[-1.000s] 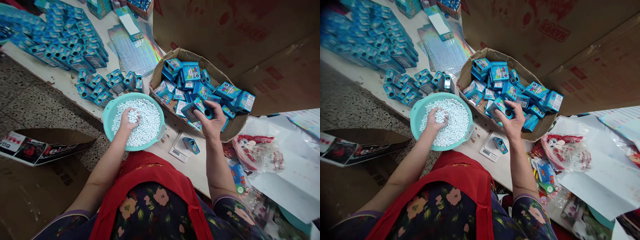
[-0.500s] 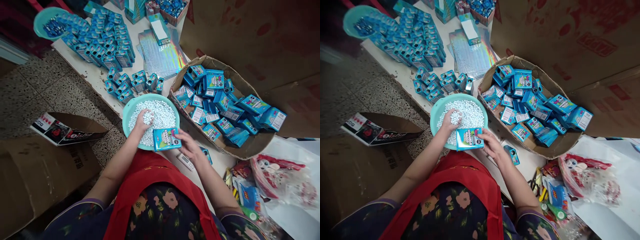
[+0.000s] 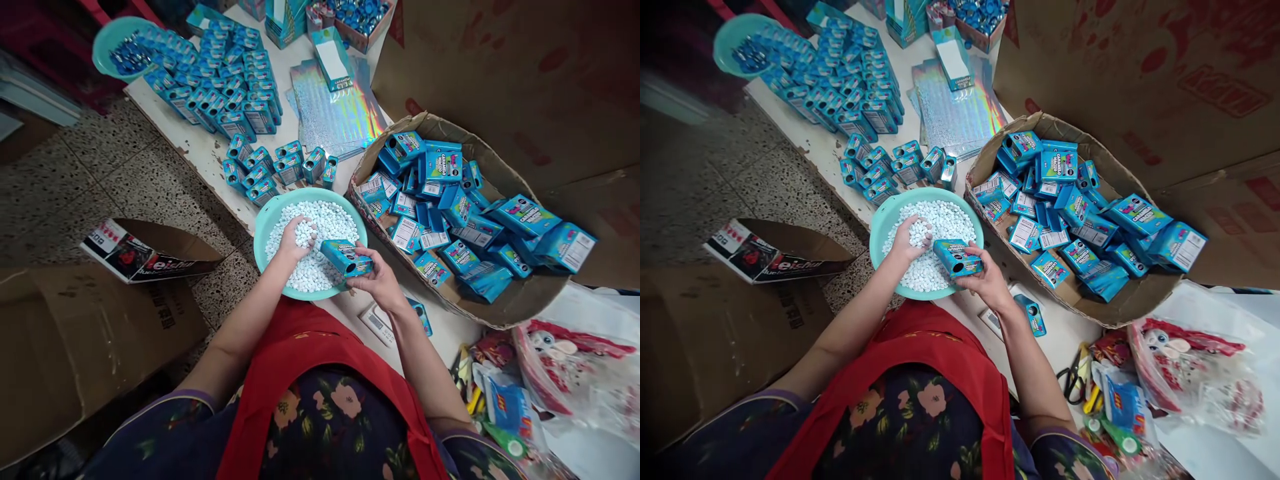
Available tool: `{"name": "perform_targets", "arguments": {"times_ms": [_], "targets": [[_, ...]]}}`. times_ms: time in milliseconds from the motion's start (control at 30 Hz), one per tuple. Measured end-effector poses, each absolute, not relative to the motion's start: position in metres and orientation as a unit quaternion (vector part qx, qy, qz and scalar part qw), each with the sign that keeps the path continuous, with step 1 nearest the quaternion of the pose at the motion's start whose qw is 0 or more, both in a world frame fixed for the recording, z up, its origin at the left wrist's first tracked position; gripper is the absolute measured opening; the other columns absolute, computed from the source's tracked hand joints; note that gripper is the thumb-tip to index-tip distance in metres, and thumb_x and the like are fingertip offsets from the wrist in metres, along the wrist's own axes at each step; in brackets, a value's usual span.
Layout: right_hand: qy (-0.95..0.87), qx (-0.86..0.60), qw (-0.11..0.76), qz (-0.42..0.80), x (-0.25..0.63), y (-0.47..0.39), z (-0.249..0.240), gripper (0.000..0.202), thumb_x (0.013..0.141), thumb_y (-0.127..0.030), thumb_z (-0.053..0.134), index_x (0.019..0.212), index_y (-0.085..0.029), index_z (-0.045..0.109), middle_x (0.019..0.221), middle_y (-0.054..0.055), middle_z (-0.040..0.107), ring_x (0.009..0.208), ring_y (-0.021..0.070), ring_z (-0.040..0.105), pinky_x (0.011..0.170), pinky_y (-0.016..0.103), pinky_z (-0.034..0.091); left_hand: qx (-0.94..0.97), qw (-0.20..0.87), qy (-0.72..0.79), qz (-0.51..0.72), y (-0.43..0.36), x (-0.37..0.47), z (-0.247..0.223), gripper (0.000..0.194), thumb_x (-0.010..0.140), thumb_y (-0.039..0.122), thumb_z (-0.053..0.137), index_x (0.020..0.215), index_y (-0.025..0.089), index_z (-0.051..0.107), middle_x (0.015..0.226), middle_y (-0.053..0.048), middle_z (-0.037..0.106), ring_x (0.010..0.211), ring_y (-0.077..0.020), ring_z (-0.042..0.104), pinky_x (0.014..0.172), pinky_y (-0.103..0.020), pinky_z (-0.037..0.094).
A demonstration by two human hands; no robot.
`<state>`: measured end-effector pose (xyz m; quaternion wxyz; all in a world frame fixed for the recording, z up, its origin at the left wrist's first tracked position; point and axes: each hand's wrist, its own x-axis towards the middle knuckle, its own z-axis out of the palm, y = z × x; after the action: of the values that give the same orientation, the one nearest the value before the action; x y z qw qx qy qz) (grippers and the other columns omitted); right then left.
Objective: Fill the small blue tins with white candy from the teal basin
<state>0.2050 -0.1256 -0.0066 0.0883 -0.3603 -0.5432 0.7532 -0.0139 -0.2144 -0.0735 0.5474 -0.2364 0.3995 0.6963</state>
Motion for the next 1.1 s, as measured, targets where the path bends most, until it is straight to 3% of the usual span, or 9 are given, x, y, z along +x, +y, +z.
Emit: {"name": "perform_targets", "arguments": {"times_ms": [67,233,333,467,600,1100], "targets": [[-0.635,-0.379,0.122,0.662,0.205,-0.125,-0.006,0.052,0.058,-0.028,0.085,0.105,-0.025,0.063,0.130,0.007,0.060,0.113,0.0272,0.061,0.074,0.033,0.057,-0.238,0.553,0.393,0.695,-0.215,-0.014,-0.067,0.019,0.075,0.033,0.063,0.079,0.019,0.053,0.064,-0.001,0.058,0.045,-0.0101,0.054,0.035,-0.016,0.034],[-0.791,-0.371,0.188,0.449,0.201,-0.123,-0.001,0.042,0.069,-0.047,0.078,0.102,-0.025,0.065,0.093,0.003,0.071,0.078,0.0209,0.066,0.066,0.032,0.052,-0.187,0.538,0.405,0.715,-0.215,-0.011,-0.029,0.020,0.075,0.035,0.064,0.078,0.018,0.053,0.062,-0.001,0.056,0.044,-0.0092,0.052,0.035,-0.017,0.031],[-0.849,-0.330,0.189,0.368,0.192,-0.126,0.002,0.042,0.072,-0.052,0.075,0.101,-0.024,0.066,0.094,0.005,0.070,0.084,0.0226,0.066,0.070,0.033,0.049,-0.115,0.504,0.434,0.738,-0.213,-0.002,0.004,0.023,0.077,0.039,0.063,0.077,0.018,0.054,0.062,-0.001,0.056,0.044,-0.0092,0.051,0.035,-0.019,0.029],[-0.871,-0.301,0.160,0.354,0.176,-0.135,0.002,0.039,0.076,-0.053,0.071,0.103,-0.026,0.066,0.097,0.005,0.070,0.089,0.0238,0.066,0.072,0.033,0.048,-0.032,0.421,0.458,0.782,-0.209,0.015,0.028,0.027,0.076,0.043,0.067,0.075,0.019,0.056,0.065,-0.001,0.057,0.053,-0.0115,0.058,0.043,-0.022,0.039],[-0.871,-0.303,0.174,0.345,0.166,-0.143,0.000,0.038,0.073,-0.055,0.073,0.098,-0.026,0.066,0.094,0.004,0.070,0.090,0.0250,0.063,0.076,0.036,0.048,-0.010,0.370,0.463,0.805,-0.208,0.025,0.022,0.027,0.073,0.044,0.071,0.077,0.020,0.058,0.072,-0.002,0.061,0.065,-0.0157,0.065,0.055,-0.026,0.049],[-0.877,-0.295,0.178,0.334,0.155,-0.147,-0.002,0.031,0.076,-0.049,0.072,0.095,-0.025,0.067,0.090,0.005,0.066,0.086,0.0261,0.054,0.078,0.039,0.044,0.016,0.350,0.498,0.793,-0.206,0.029,0.019,0.026,0.071,0.032,0.074,0.087,0.023,0.055,0.068,0.003,0.062,0.064,-0.0133,0.066,0.059,-0.023,0.048]]}}
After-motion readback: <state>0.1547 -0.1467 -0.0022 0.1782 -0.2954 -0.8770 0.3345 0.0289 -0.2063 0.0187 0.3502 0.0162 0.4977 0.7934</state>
